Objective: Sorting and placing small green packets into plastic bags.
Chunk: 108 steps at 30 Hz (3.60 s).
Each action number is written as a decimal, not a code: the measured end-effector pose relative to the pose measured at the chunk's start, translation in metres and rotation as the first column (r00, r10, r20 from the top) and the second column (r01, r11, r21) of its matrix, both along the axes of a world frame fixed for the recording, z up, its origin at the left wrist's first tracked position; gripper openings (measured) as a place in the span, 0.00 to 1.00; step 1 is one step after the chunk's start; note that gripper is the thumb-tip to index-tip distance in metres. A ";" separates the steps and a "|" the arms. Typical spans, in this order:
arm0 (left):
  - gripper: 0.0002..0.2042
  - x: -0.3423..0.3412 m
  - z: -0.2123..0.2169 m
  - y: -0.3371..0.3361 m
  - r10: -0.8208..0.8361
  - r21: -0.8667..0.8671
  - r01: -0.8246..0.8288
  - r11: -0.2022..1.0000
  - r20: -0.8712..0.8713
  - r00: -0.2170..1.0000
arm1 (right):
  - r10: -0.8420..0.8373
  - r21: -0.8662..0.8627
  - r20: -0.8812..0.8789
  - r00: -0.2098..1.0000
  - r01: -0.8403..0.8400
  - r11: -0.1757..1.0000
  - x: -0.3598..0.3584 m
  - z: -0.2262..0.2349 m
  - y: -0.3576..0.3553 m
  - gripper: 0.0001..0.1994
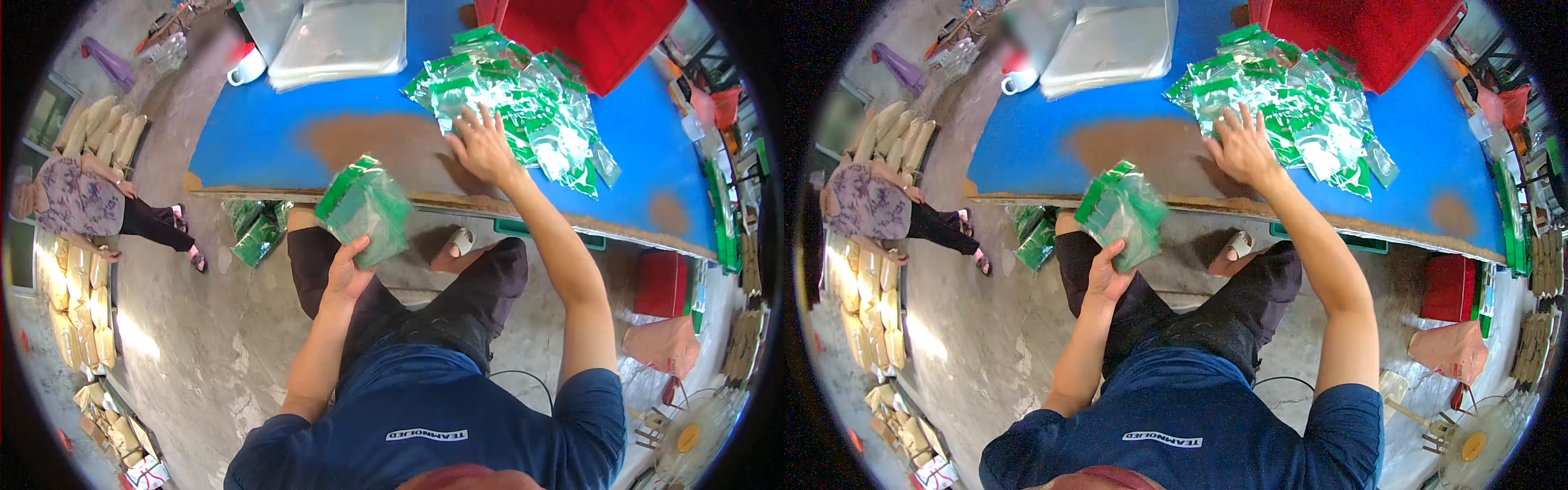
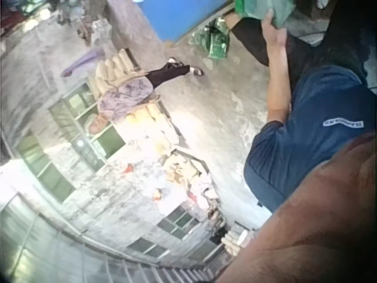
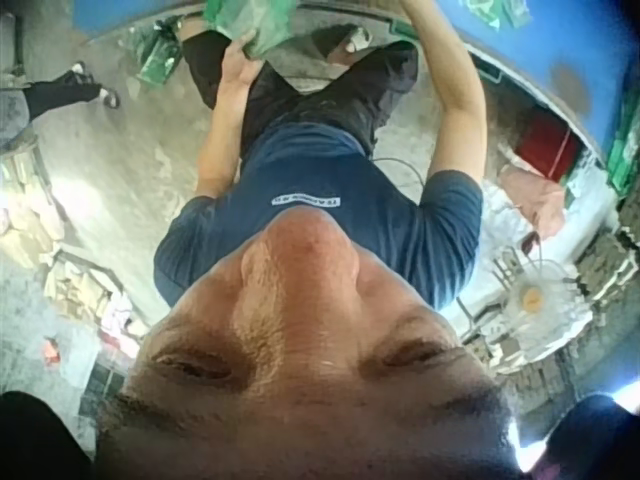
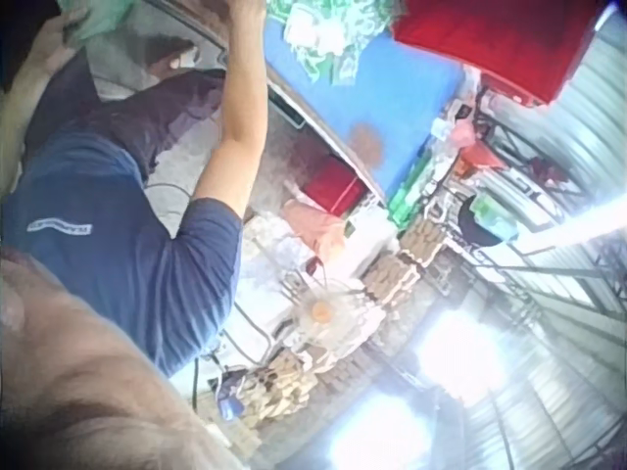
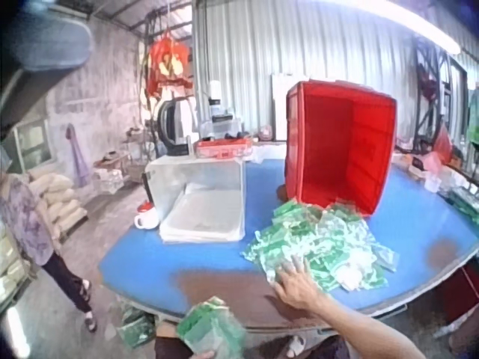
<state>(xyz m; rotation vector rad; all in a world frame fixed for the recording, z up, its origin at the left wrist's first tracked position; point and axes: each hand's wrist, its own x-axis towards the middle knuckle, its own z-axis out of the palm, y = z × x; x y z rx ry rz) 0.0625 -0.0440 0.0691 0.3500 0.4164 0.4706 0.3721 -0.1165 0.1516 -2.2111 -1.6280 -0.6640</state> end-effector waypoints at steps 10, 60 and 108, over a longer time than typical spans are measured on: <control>0.25 -0.030 -0.003 0.016 0.135 -0.054 -0.140 0.989 -0.087 0.987 | 0.195 -0.188 -0.469 0.862 -0.313 0.931 -0.055 0.036 0.059 0.16; 0.26 -0.040 0.000 0.029 0.085 0.000 -0.086 0.996 0.126 0.988 | 0.177 0.001 -0.213 0.961 -0.181 0.984 -0.064 -0.021 0.064 0.16; 0.29 -0.011 0.016 0.009 -0.058 0.198 0.067 0.978 -0.052 0.997 | 0.323 0.161 -0.738 0.592 -0.311 0.937 -0.088 -0.003 -0.010 0.15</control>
